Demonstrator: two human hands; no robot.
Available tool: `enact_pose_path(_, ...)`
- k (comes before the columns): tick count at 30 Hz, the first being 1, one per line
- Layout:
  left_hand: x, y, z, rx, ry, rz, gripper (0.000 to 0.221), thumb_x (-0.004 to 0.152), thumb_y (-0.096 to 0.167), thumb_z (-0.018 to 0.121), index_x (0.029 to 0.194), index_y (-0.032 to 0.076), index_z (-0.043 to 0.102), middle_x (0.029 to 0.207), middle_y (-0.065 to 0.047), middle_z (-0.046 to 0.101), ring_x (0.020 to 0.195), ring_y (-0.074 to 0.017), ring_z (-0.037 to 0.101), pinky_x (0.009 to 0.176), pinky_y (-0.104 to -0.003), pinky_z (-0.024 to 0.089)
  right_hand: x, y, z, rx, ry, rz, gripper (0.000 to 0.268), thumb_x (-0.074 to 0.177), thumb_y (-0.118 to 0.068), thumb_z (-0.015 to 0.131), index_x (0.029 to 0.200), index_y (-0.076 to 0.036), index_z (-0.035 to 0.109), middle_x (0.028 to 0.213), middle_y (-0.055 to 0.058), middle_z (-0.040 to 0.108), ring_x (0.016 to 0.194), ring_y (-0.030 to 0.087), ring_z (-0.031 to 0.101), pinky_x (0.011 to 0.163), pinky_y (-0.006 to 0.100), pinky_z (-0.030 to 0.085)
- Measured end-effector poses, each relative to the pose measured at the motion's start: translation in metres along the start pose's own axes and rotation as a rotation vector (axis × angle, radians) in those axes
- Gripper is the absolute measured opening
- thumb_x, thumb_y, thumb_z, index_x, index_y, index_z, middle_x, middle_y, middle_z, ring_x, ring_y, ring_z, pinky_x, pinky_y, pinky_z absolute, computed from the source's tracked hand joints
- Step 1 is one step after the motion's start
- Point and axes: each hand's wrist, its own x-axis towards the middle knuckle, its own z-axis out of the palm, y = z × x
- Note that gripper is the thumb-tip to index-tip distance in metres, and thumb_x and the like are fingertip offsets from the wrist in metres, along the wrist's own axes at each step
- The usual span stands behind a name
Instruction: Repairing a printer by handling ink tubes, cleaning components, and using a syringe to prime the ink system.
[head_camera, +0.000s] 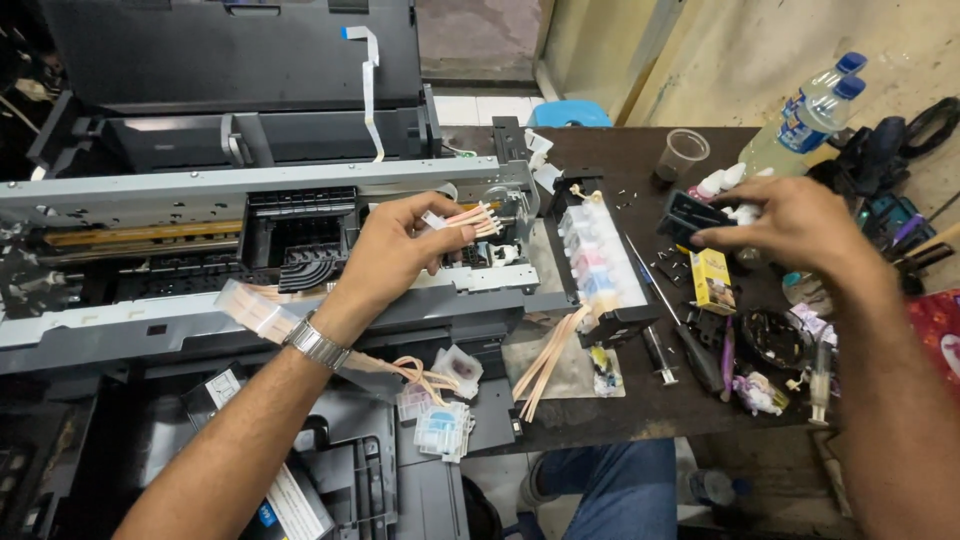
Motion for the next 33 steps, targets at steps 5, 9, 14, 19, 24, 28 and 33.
enact_pose_path(5,0.001,-0.002,0.000,-0.011,0.000,0.017,0.013,0.086,0.023,0.080,0.096,0.015,0.077,0.073,-0.001,0.075,0.051,-0.0058,0.054,0.054,-0.019,0.046,0.049,0.036,0.050,-0.105,0.056,-0.022,0.070,0.076,-0.059,0.078,0.137,-0.027,0.068,0.112,0.006,0.077,0.108,0.024,0.067,0.101,0.050,0.045)
enact_pose_path(9,0.004,-0.009,0.000,-0.047,-0.014,0.043,0.014,0.086,0.023,0.079,0.096,0.014,0.076,0.079,-0.003,0.077,0.053,-0.0063,0.056,0.053,-0.020,0.050,0.081,0.049,0.091,-0.184,0.087,0.001,0.080,0.082,-0.066,0.073,0.143,-0.016,0.062,0.101,0.009,0.077,0.106,0.027,0.068,0.100,0.057,0.046)
enact_pose_path(14,0.003,-0.010,-0.002,-0.023,0.005,0.117,0.012,0.088,0.025,0.076,0.095,0.016,0.072,0.078,0.001,0.076,0.057,-0.0048,0.060,0.063,-0.021,0.049,0.099,0.050,0.123,-0.189,0.173,-0.004,0.066,0.085,-0.067,0.073,0.131,-0.019,0.072,0.093,0.009,0.077,0.090,0.027,0.072,0.074,0.045,0.055)
enact_pose_path(19,0.003,-0.010,-0.005,0.038,0.000,0.073,0.014,0.089,0.027,0.076,0.100,0.021,0.070,0.091,0.005,0.075,0.063,-0.0055,0.054,0.064,-0.023,0.042,0.129,0.059,0.145,-0.228,0.207,0.071,0.070,0.084,-0.073,0.072,0.129,-0.021,0.075,0.112,0.016,0.079,0.110,0.040,0.071,0.084,0.052,0.054)
enact_pose_path(24,0.002,-0.011,-0.006,0.005,-0.018,0.125,0.025,0.091,0.024,0.069,0.115,0.019,0.068,0.075,0.007,0.058,0.057,-0.0046,0.039,0.055,-0.022,0.033,0.138,0.062,0.162,-0.222,0.212,0.143,0.066,0.091,-0.070,0.073,0.087,-0.004,0.070,0.091,0.013,0.075,0.086,0.034,0.070,0.077,0.049,0.052)
enact_pose_path(28,0.001,-0.006,-0.007,-0.062,-0.034,0.106,0.026,0.091,0.021,0.067,0.117,0.016,0.066,0.105,0.003,0.072,0.072,-0.0053,0.054,0.070,-0.022,0.047,0.144,0.067,0.170,-0.240,0.189,0.137,0.065,0.092,-0.068,0.072,0.096,-0.003,0.074,0.102,0.017,0.077,0.097,0.039,0.072,0.077,0.050,0.053)
enact_pose_path(33,0.008,-0.013,-0.005,-0.187,0.022,0.055,0.043,0.085,0.027,0.073,0.125,0.016,0.060,0.116,-0.002,0.064,0.090,-0.0089,0.061,0.079,-0.022,0.050,0.143,0.067,0.170,-0.220,0.188,0.177,0.076,0.091,-0.073,0.070,0.102,0.002,0.074,0.108,0.022,0.076,0.101,0.043,0.070,0.079,0.052,0.052)
